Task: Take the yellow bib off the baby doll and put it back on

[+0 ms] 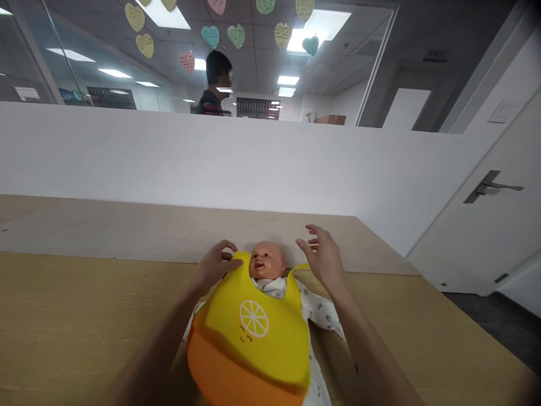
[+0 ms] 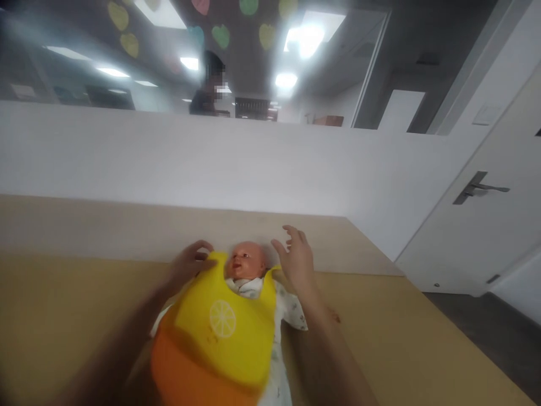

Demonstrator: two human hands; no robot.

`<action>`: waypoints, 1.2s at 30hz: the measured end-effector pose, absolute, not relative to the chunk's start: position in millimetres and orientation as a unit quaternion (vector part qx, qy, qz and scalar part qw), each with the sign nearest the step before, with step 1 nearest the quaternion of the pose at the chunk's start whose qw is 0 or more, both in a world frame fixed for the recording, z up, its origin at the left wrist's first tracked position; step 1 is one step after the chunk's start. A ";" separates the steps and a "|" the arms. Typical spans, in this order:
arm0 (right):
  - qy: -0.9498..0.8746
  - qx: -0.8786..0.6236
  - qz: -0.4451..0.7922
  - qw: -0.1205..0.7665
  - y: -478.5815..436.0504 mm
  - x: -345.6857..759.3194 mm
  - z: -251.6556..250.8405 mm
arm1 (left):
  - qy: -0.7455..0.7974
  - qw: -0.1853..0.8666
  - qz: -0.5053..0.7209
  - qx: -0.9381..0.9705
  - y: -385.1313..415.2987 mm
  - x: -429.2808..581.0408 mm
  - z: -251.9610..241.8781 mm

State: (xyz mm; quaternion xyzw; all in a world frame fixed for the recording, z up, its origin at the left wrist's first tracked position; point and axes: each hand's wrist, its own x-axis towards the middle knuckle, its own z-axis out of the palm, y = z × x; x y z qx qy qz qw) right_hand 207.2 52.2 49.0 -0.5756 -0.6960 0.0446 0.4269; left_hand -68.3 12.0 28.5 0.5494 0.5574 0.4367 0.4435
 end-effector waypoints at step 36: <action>-0.763 -0.624 0.171 0.021 50.2 216.1 24.7 | 0.566 0.490 0.169 0.641 -1.9 -69.0 25.9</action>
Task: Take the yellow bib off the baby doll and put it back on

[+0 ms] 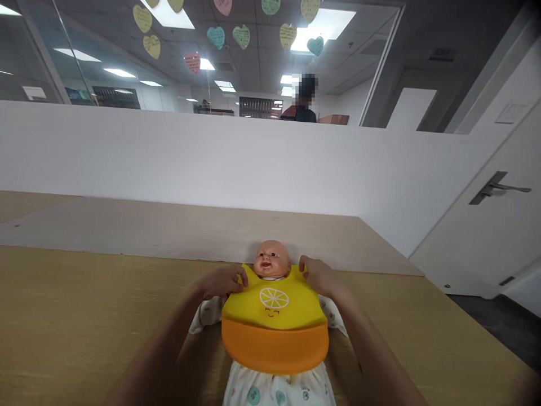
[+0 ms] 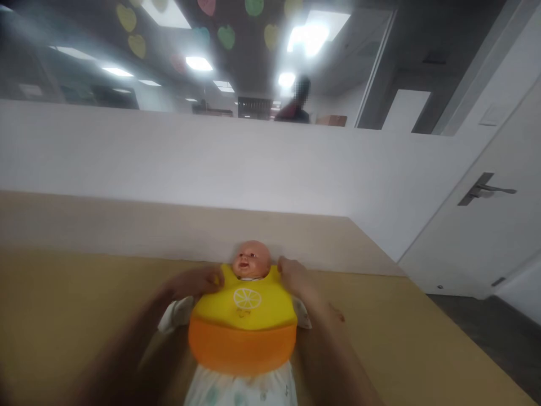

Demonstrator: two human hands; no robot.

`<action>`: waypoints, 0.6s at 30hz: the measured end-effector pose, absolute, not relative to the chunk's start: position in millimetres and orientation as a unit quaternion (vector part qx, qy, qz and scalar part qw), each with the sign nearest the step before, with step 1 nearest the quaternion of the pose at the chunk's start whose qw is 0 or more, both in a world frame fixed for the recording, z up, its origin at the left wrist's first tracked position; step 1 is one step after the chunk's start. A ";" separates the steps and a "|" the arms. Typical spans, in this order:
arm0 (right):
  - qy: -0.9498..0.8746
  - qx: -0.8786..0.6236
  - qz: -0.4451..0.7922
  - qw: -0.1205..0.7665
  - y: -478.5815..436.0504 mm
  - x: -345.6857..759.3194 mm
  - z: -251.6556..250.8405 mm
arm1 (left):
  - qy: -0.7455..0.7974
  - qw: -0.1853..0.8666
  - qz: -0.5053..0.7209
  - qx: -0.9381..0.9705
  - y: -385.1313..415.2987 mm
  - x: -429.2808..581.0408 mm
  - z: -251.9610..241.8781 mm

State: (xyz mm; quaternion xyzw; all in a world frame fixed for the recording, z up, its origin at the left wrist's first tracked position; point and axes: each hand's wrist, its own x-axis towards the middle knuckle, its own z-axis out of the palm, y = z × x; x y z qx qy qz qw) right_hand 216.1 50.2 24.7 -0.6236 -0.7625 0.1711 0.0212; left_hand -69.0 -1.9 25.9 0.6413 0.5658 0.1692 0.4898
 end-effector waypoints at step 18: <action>-0.772 -0.617 0.137 0.068 46.3 204.4 22.7 | 0.595 0.421 0.066 0.681 0.3 -76.5 25.5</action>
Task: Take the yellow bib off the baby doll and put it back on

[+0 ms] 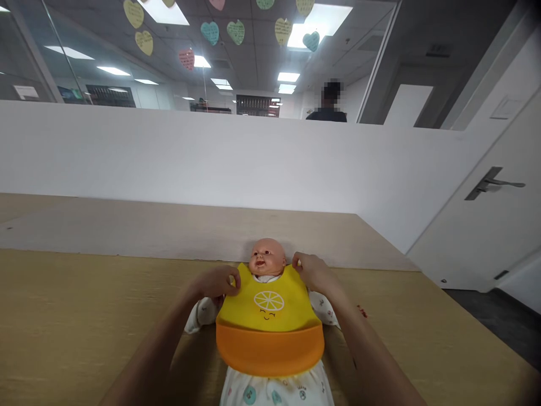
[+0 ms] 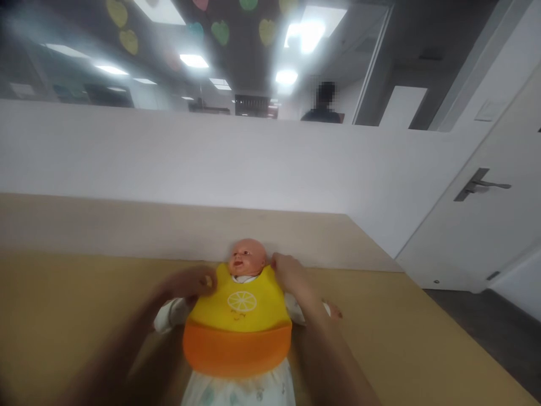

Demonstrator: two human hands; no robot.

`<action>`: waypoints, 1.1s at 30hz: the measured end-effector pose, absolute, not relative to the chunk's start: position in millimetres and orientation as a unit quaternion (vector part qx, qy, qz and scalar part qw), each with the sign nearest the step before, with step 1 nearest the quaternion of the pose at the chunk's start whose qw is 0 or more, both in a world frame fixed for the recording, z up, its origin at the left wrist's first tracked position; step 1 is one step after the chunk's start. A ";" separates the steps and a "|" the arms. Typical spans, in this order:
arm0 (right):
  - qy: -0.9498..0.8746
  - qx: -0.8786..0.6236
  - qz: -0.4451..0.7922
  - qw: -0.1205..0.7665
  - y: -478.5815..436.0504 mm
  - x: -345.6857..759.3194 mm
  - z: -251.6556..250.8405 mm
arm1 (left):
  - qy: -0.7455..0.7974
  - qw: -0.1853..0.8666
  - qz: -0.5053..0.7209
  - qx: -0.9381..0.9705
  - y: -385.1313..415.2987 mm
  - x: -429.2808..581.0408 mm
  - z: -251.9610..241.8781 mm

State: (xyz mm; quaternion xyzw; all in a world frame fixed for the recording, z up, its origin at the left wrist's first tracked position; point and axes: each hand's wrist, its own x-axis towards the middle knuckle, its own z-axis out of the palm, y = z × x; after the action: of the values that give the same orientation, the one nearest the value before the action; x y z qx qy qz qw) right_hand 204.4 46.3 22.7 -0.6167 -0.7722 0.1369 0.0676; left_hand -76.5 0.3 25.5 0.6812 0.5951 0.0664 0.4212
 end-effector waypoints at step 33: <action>-0.690 -0.646 0.275 0.176 98.0 227.8 -42.3 | 0.595 0.196 0.268 0.732 18.1 -28.9 -14.2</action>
State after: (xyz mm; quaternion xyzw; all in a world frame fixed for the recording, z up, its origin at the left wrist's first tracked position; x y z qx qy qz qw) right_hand 227.8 98.0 -42.3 -0.6460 -0.6901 0.2750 0.1755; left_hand -28.9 18.1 -14.2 0.7319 0.5948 0.2683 0.1965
